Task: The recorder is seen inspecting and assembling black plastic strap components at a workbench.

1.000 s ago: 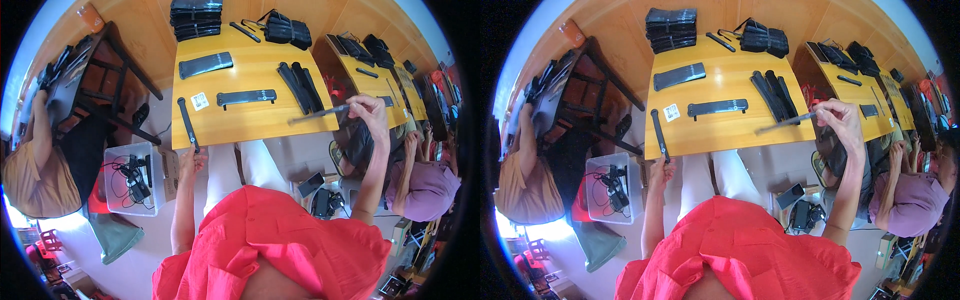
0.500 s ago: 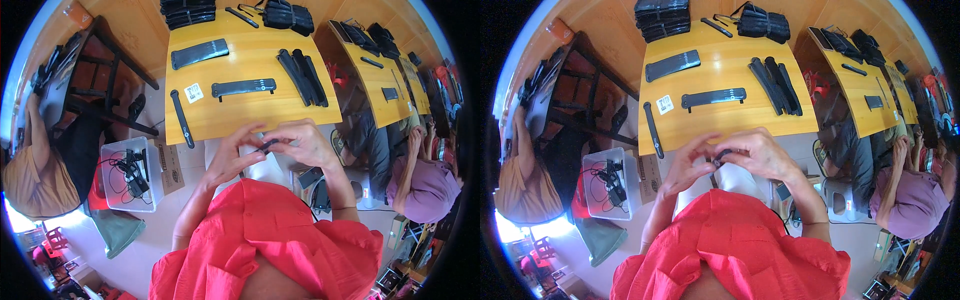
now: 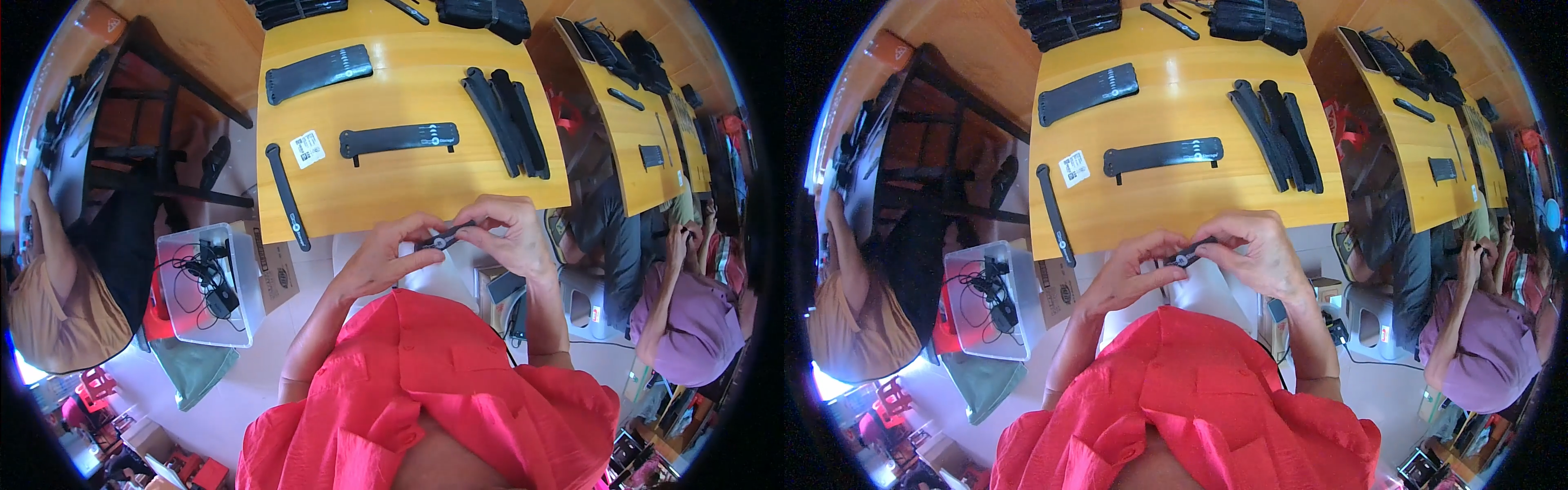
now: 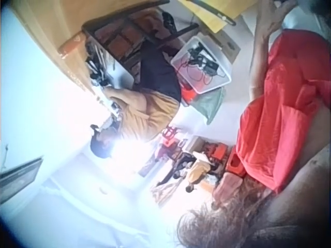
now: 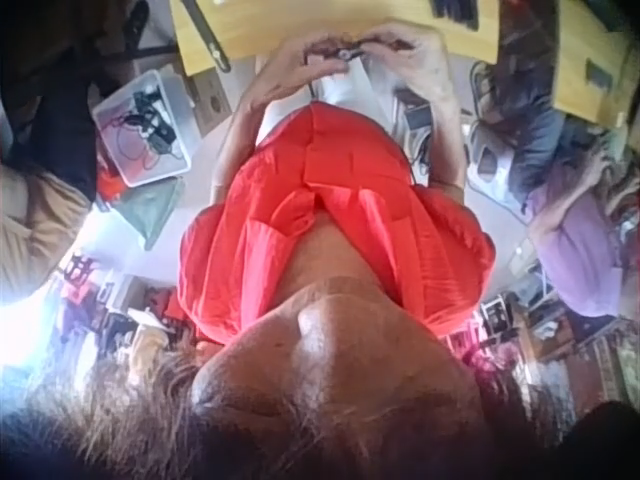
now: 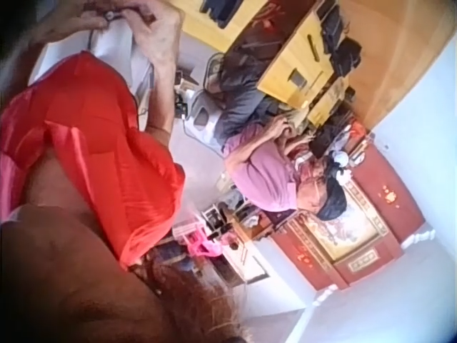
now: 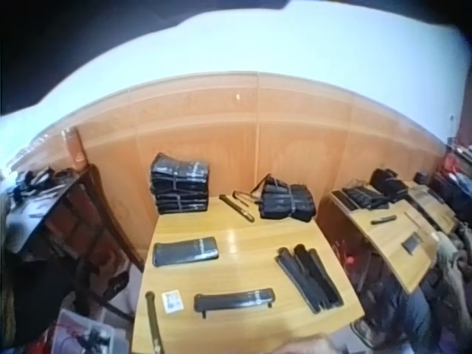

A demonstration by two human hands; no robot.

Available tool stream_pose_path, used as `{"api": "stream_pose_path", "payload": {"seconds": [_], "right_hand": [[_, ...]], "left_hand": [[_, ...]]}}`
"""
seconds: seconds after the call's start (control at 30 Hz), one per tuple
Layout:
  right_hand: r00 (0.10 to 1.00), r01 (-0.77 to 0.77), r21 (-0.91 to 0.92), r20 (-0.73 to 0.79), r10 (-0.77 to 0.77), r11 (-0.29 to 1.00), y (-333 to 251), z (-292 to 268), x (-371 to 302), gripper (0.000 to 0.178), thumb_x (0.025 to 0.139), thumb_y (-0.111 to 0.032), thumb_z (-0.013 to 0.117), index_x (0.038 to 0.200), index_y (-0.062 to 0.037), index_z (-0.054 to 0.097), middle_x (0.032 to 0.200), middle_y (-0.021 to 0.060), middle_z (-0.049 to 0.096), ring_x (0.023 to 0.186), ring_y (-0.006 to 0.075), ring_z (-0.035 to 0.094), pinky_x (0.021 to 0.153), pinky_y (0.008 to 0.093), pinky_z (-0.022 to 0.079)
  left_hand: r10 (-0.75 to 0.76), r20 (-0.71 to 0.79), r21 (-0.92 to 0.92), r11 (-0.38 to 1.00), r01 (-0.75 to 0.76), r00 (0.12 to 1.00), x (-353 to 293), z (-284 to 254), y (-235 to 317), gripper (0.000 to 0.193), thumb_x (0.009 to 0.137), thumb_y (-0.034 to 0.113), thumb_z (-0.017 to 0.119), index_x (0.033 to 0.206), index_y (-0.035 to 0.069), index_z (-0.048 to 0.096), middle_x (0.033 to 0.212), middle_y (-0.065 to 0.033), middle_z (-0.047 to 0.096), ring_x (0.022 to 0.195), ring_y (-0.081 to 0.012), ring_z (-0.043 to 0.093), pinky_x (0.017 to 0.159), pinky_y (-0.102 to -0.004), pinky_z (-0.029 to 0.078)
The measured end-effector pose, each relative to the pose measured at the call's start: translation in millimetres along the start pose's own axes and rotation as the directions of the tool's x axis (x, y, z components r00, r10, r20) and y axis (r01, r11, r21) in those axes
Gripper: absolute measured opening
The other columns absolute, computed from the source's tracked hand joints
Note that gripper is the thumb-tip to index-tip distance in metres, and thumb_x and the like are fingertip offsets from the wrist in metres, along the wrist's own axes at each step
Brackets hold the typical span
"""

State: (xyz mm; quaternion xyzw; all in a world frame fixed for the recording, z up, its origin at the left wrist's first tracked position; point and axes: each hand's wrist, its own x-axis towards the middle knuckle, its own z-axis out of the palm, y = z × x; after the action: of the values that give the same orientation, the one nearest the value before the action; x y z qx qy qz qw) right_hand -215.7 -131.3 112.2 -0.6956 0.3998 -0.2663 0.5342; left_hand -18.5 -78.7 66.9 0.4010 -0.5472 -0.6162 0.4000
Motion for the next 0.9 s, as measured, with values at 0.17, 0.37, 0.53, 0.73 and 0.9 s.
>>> {"api": "stream_pose_path", "payload": {"seconds": [0.17,0.37,0.53,0.73,0.9], "right_hand": [[0.981,-0.054,0.097,-0.18,0.071,0.994,35,-21,13,0.014,0.074,0.006,0.065,0.087,0.0007,0.065,0.071,0.0025,0.063,0.064,0.0077,0.059,0.06,0.0204,0.048],[0.939,-0.131,0.273,-0.274,0.208,0.953,78,-30,22,0.012,0.076,0.003,0.066,0.087,0.0002,0.064,0.067,0.003,0.063,0.06,0.0064,0.058,0.055,0.0187,0.048],[0.911,-0.196,0.326,-0.289,0.295,0.925,98,-22,43,0.011,0.078,-0.004,0.066,0.089,-0.001,0.064,0.07,0.0036,0.063,0.063,0.0069,0.059,0.053,0.0193,0.048],[0.887,-0.208,0.381,-0.314,0.338,0.901,117,-14,63,0.011,0.08,-0.007,0.065,0.089,-0.0015,0.065,0.07,0.0015,0.062,0.064,0.0057,0.056,0.05,0.0184,0.044],[0.878,-0.187,0.322,-0.369,0.305,0.928,121,-9,78,0.009,0.079,-0.005,0.066,0.087,-0.0007,0.067,0.068,-0.001,0.06,0.058,0.0042,0.049,0.05,0.0172,0.037]], "left_hand": [[-0.273,0.006,-0.134,0.953,0.271,0.962,-8,-33,-16,0.017,0.085,0.012,0.06,0.093,-0.002,0.06,0.071,-0.0012,0.058,0.065,-0.0069,0.052,0.061,-0.0205,0.043],[-0.295,-0.169,-0.121,0.953,0.277,0.94,-14,-69,-27,0.014,0.085,0.008,0.059,0.094,-0.002,0.062,0.074,-0.0038,0.061,0.068,-0.0071,0.057,0.061,-0.0214,0.047],[-0.281,-0.476,-0.17,0.959,0.226,0.834,3,-78,-39,0.013,0.085,0.009,0.059,0.091,-0.002,0.064,0.075,-0.0043,0.062,0.066,-0.008,0.057,0.061,-0.0209,0.049],[-0.303,-0.613,-0.223,0.952,0.208,0.73,19,-90,-54,0.013,0.083,0.009,0.062,0.09,-0.002,0.065,0.074,-0.0031,0.062,0.062,-0.0065,0.055,0.057,-0.0194,0.048],[-0.109,-0.757,-0.006,0.987,0.16,0.644,33,-100,-75,0.009,0.079,0.005,0.066,0.087,-0.001,0.065,0.071,-0.0021,0.062,0.058,-0.0056,0.054,0.051,-0.0169,0.044]]}}
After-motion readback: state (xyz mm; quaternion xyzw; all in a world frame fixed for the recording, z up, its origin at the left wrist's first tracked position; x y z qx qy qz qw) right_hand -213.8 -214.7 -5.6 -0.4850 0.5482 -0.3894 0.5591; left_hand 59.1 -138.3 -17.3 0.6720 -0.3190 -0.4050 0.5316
